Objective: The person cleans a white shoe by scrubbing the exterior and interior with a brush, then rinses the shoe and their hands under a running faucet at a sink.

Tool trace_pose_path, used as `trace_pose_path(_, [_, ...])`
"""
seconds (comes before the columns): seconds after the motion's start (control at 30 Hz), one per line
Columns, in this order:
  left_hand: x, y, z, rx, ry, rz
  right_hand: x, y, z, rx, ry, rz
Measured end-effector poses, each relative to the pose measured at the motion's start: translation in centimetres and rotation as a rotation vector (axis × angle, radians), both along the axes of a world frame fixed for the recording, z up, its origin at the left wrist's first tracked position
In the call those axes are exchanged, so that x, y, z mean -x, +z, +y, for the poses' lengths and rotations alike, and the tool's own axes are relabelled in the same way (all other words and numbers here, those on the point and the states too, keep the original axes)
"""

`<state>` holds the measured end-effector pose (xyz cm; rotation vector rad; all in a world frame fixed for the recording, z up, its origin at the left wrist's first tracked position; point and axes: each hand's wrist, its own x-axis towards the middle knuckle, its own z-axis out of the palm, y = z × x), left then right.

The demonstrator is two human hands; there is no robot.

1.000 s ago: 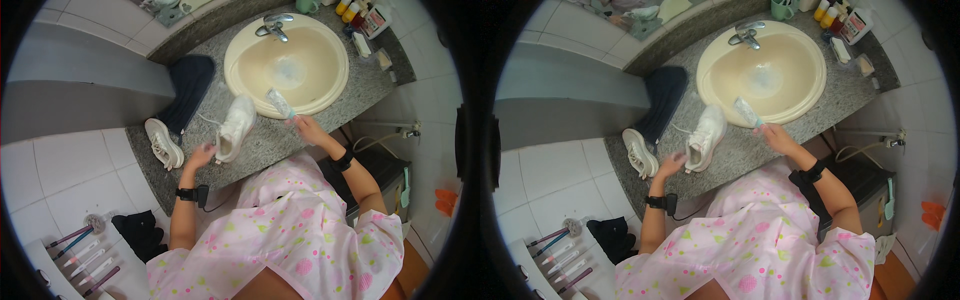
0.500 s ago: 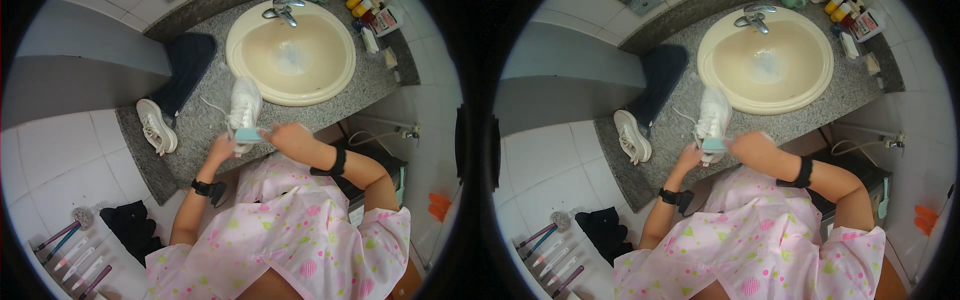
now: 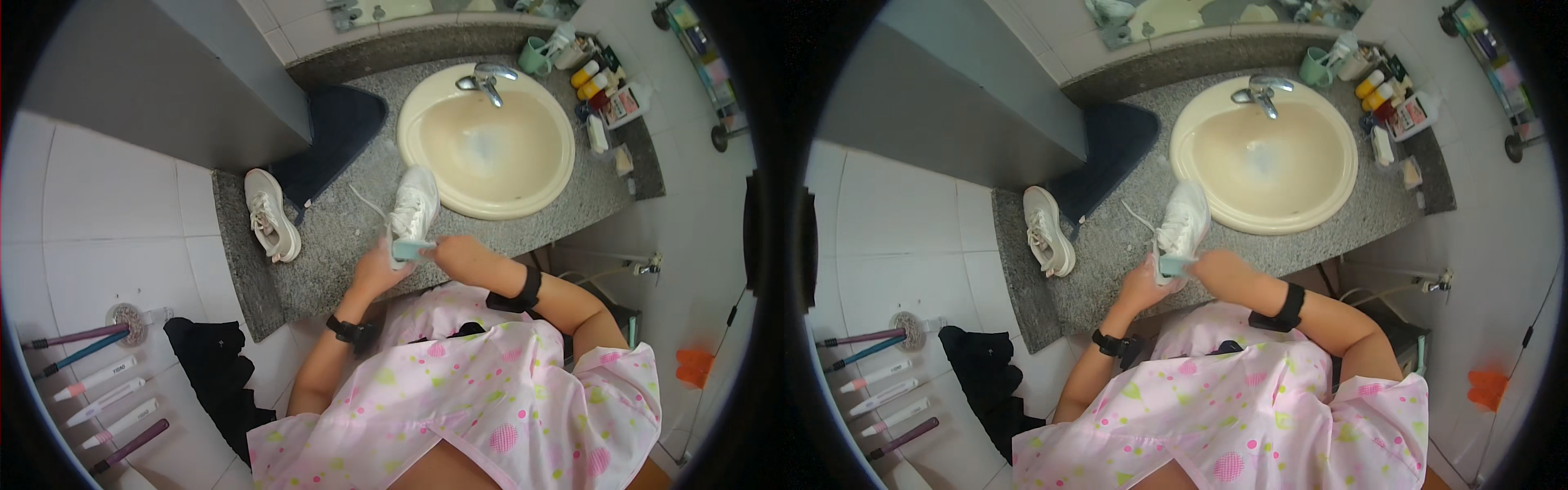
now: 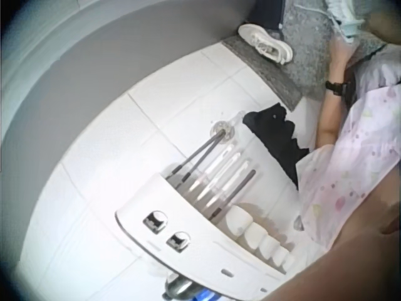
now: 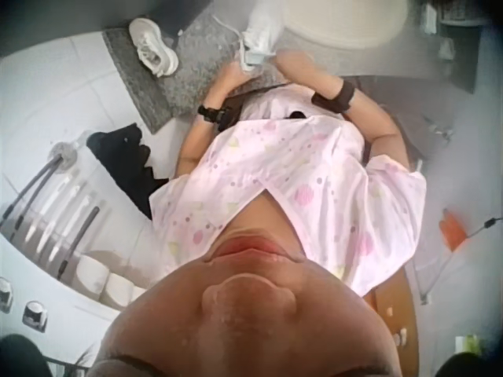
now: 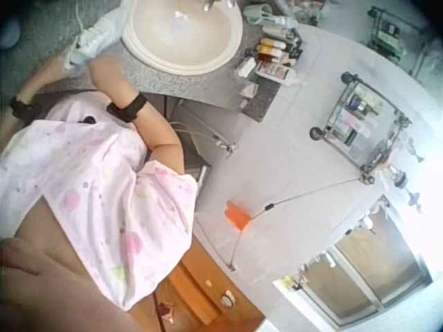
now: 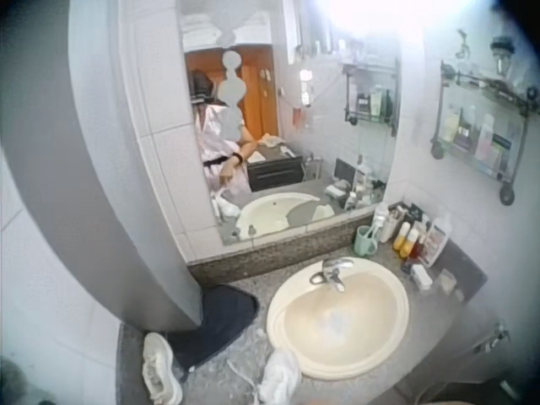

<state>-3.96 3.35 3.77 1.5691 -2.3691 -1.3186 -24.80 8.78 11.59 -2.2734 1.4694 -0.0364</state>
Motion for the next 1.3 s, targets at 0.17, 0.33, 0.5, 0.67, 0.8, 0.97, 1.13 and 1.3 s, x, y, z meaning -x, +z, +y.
trace_pose_path(0.17, [-1.9,-2.9,0.3,0.130,-0.014,0.180,3.7,3.9,0.2,-0.199,-0.173,-0.027])
trace_pose_path(0.33, [-3.7,-1.8,0.2,0.121,-0.032,0.347,3.7,2.4,1.6,-0.174,-0.162,-0.096])
trace_pose_path(0.5, [-3.9,-2.9,0.2,0.143,-0.036,0.197,1.8,5.2,1.8,-0.140,-0.173,-0.243])
trace_pose_path(0.67, [-2.0,-2.7,1.0,0.050,0.035,0.161,0.4,1.0,0.6,-0.133,-0.046,0.025])
trace_pose_path(0.8, [-1.5,-2.3,1.9,0.089,0.079,0.078,-1.0,0.9,-0.4,0.109,0.021,0.217])
trace_pose_path(0.97, [-1.9,-2.1,2.9,0.238,0.108,0.043,-2.1,3.0,-0.5,0.227,-0.046,-0.001])
trace_pose_path(1.13, [-2.8,-2.0,3.4,0.225,0.142,0.061,-4.8,3.5,-1.7,0.277,-0.365,-0.653])
trace_pose_path(1.3, [-2.6,-1.9,4.1,0.262,0.175,0.095,-6.7,-3.1,-2.4,-0.129,-0.438,-1.006])
